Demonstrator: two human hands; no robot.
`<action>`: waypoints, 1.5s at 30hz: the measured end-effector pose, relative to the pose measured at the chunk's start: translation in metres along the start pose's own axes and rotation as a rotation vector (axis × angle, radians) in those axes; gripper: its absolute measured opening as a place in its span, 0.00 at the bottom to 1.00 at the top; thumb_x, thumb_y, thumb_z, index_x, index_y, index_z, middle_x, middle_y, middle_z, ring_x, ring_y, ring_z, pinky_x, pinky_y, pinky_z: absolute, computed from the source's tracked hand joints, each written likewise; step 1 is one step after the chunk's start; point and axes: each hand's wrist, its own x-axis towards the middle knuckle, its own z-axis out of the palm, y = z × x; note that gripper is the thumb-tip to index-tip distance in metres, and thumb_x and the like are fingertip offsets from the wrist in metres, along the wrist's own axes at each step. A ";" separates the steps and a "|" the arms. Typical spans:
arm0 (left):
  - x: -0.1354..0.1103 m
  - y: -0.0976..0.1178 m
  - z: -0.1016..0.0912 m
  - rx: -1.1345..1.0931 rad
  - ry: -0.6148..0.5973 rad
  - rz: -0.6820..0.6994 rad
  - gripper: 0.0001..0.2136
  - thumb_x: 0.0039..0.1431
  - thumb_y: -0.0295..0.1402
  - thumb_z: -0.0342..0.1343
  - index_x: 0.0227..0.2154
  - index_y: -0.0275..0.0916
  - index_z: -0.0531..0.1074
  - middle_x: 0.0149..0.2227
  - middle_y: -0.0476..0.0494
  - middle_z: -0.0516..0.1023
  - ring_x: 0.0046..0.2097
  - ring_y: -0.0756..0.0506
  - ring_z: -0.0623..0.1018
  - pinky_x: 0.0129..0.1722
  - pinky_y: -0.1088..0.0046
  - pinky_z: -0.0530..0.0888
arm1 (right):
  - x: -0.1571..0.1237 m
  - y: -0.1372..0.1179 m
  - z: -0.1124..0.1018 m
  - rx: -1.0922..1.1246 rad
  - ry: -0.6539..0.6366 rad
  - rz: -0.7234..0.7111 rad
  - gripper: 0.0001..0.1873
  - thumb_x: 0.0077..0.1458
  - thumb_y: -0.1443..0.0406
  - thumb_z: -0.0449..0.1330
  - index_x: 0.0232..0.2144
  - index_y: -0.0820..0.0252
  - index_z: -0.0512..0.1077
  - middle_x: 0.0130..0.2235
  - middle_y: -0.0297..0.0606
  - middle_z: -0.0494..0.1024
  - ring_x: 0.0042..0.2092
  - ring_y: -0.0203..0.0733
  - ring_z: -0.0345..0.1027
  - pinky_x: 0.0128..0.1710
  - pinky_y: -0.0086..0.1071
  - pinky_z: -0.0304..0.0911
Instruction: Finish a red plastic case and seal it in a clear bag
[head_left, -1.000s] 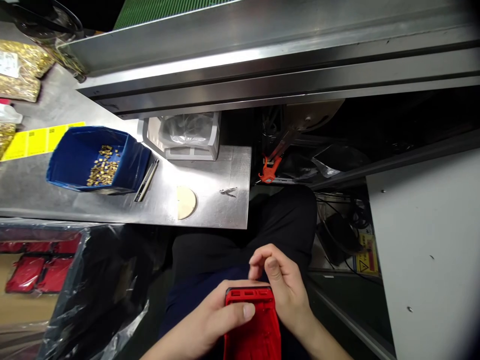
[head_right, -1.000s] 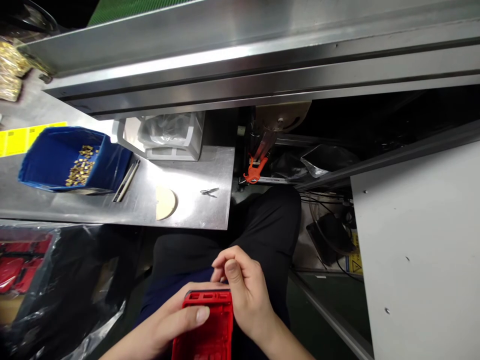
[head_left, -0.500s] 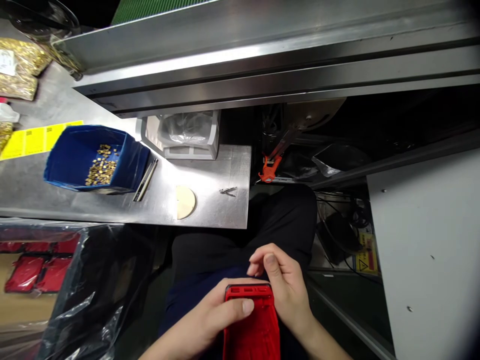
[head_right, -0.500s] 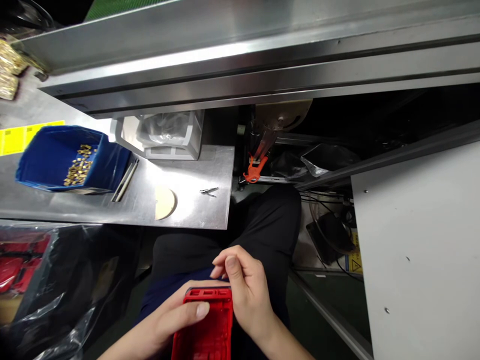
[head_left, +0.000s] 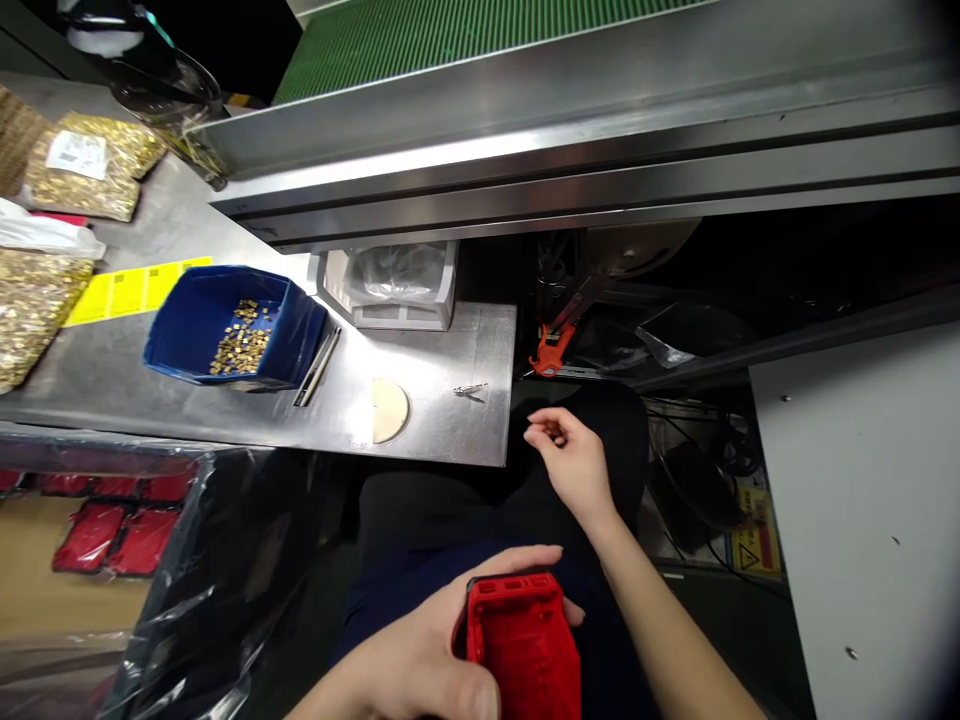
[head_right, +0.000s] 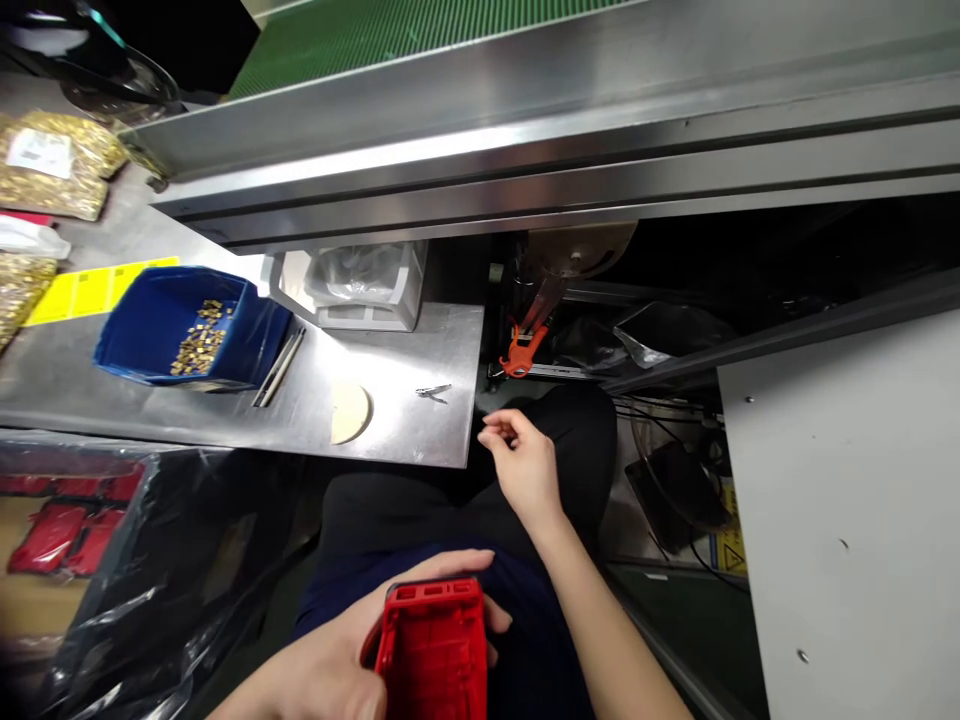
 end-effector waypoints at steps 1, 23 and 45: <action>0.001 -0.001 -0.001 -0.013 -0.001 0.001 0.48 0.47 0.46 0.76 0.69 0.46 0.60 0.65 0.28 0.70 0.63 0.28 0.73 0.62 0.45 0.66 | 0.011 -0.008 0.010 -0.039 -0.024 -0.031 0.13 0.70 0.58 0.53 0.42 0.54 0.75 0.35 0.36 0.81 0.38 0.42 0.76 0.40 0.33 0.69; 0.003 -0.005 0.006 -0.033 0.097 0.053 0.51 0.42 0.43 0.80 0.67 0.48 0.59 0.61 0.33 0.72 0.59 0.33 0.76 0.58 0.54 0.69 | 0.020 -0.039 0.001 -0.165 -0.380 -0.082 0.16 0.71 0.52 0.52 0.47 0.55 0.71 0.36 0.34 0.78 0.32 0.38 0.72 0.30 0.28 0.65; 0.015 -0.009 -0.001 0.018 0.213 0.072 0.48 0.49 0.37 0.78 0.68 0.44 0.54 0.47 0.42 0.78 0.47 0.42 0.79 0.49 0.65 0.71 | -0.111 -0.084 -0.050 -0.074 -0.372 -0.136 0.07 0.68 0.61 0.59 0.47 0.51 0.74 0.33 0.32 0.77 0.31 0.37 0.73 0.33 0.29 0.70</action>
